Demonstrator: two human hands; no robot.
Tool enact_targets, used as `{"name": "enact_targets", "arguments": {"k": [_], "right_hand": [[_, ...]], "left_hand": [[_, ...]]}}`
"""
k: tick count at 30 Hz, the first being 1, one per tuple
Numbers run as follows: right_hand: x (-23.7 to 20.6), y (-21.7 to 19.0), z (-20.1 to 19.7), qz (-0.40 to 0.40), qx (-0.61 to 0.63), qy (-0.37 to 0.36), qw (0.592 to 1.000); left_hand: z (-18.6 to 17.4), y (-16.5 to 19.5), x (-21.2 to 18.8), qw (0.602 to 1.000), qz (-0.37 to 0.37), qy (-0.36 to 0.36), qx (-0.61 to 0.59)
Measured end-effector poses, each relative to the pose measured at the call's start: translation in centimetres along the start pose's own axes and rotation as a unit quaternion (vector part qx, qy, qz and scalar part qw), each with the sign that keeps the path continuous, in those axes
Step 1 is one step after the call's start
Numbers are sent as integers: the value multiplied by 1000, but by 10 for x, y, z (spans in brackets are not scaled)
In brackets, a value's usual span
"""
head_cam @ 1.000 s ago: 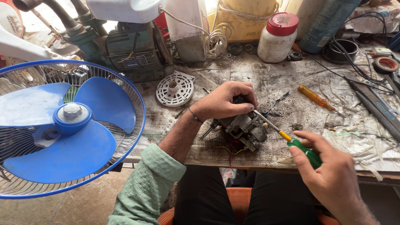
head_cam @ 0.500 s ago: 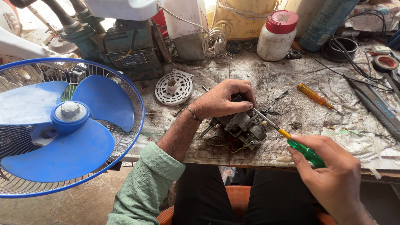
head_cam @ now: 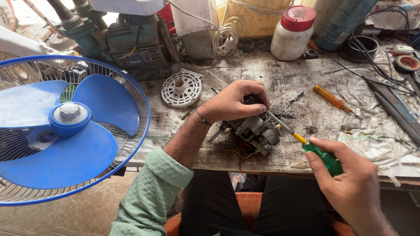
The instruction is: The person repairs an electric fan motor at a cluttered workbench. They hold the motor housing with one hand and use a screwdriver to loosen and tighten screws on the motor, repositioning the motor and adjusting wires between screwing actions.
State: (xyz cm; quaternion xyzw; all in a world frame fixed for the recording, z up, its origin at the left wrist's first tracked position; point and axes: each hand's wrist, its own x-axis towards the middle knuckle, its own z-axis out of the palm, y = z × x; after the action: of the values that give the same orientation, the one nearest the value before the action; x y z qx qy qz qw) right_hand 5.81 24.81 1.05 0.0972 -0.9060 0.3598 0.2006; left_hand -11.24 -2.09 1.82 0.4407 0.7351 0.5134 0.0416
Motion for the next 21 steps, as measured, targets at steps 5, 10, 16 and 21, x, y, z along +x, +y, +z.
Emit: {"name": "enact_targets", "arguments": {"k": [5, 10, 16, 21], "right_hand": [[1, -1, -3, 66, 5, -41, 997], [-1, -2, -2, 23, 5, -3, 1000], [0, 3, -1, 81, 43, -40, 995], [-2, 6, 0, 5, 79, 7, 997]], "left_hand": [[-1, 1, 1, 1000, 6, -2, 2], [0, 2, 0, 1000, -3, -2, -8], [1, 2, 0, 1000, 4, 7, -13], [1, 3, 0, 1000, 9, 12, -15]]}}
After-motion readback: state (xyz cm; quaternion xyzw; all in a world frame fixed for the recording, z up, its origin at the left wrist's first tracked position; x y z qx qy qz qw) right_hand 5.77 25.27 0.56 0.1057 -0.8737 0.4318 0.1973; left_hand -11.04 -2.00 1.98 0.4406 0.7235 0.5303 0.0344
